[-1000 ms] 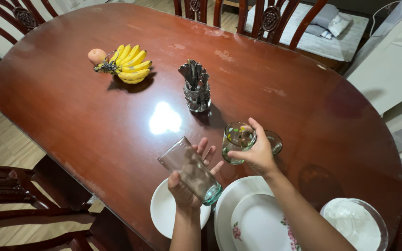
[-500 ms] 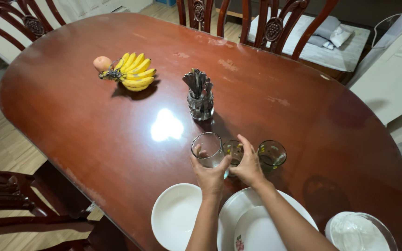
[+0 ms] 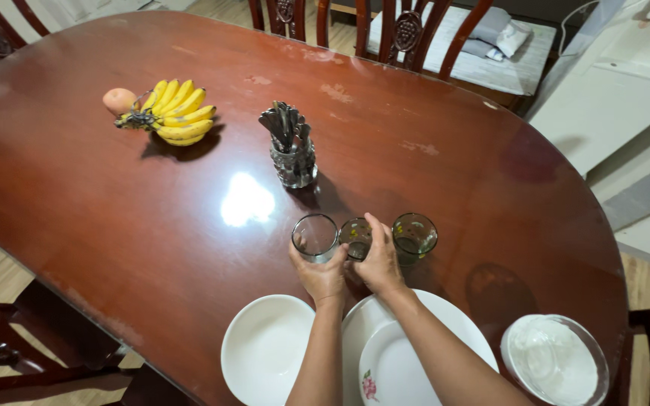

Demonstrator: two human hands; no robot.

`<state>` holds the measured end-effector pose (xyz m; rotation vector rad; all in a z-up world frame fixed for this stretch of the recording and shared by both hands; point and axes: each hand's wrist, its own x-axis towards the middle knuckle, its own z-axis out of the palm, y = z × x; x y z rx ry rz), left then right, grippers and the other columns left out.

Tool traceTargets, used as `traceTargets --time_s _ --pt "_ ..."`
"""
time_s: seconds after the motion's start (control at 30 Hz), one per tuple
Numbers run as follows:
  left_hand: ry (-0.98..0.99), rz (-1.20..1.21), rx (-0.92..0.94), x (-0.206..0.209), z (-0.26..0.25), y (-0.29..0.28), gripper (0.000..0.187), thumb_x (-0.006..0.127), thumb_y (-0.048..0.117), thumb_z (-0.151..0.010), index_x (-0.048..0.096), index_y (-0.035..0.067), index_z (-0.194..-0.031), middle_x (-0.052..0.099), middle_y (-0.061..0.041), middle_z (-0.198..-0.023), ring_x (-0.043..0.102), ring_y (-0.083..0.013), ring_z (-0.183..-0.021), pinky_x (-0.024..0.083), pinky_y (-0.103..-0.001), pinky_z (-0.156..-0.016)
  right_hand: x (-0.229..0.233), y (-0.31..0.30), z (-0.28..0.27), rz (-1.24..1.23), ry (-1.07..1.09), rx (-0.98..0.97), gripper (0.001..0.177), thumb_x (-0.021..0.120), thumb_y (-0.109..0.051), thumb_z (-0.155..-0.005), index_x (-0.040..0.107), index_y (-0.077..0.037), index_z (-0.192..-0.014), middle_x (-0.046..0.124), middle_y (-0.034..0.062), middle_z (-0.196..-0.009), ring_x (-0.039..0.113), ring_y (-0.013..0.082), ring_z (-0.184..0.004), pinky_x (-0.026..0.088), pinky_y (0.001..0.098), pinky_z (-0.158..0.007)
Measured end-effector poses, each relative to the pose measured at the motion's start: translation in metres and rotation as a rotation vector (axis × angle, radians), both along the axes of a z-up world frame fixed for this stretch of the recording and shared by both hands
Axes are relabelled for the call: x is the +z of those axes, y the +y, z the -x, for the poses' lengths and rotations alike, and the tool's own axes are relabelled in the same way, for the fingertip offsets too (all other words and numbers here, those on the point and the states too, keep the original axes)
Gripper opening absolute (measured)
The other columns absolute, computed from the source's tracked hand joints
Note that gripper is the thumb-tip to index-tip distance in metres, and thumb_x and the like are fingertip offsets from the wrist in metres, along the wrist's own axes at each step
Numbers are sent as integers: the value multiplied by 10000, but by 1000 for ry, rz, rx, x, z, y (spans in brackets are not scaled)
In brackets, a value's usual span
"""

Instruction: The person retrieves plates, bowls, glasses, and cutlery from a stainless steel cabinet and arranges them on a wooden dining table. They place the items in multiple trips, organizing the table setting with plates, bowls, glasses, and forks.

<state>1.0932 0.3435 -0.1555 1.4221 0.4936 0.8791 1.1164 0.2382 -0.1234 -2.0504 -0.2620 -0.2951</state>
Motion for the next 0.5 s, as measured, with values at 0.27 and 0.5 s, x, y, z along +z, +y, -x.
traceTargets --time_s 0.27,0.5 --pt "94 63 -1 -4 8 5 1038 971 161 -581 424 69 -1459 523 -130 -1428 505 -277 -1334 389 -384 -1123 13 2 7 50 140 -36 1078 894 -25 -545 387 -131 -1491 429 165 -1487 478 369 -1348 434 396 -1099" --pt "119 57 -8 -2 9 9 1011 934 81 -610 399 94 -1468 509 -125 -1454 497 -271 -1353 383 -383 -1143 5 1 10 11 79 -28 927 667 82 -646 403 -109 -1514 304 257 -1598 351 410 -1461 358 398 -1165"
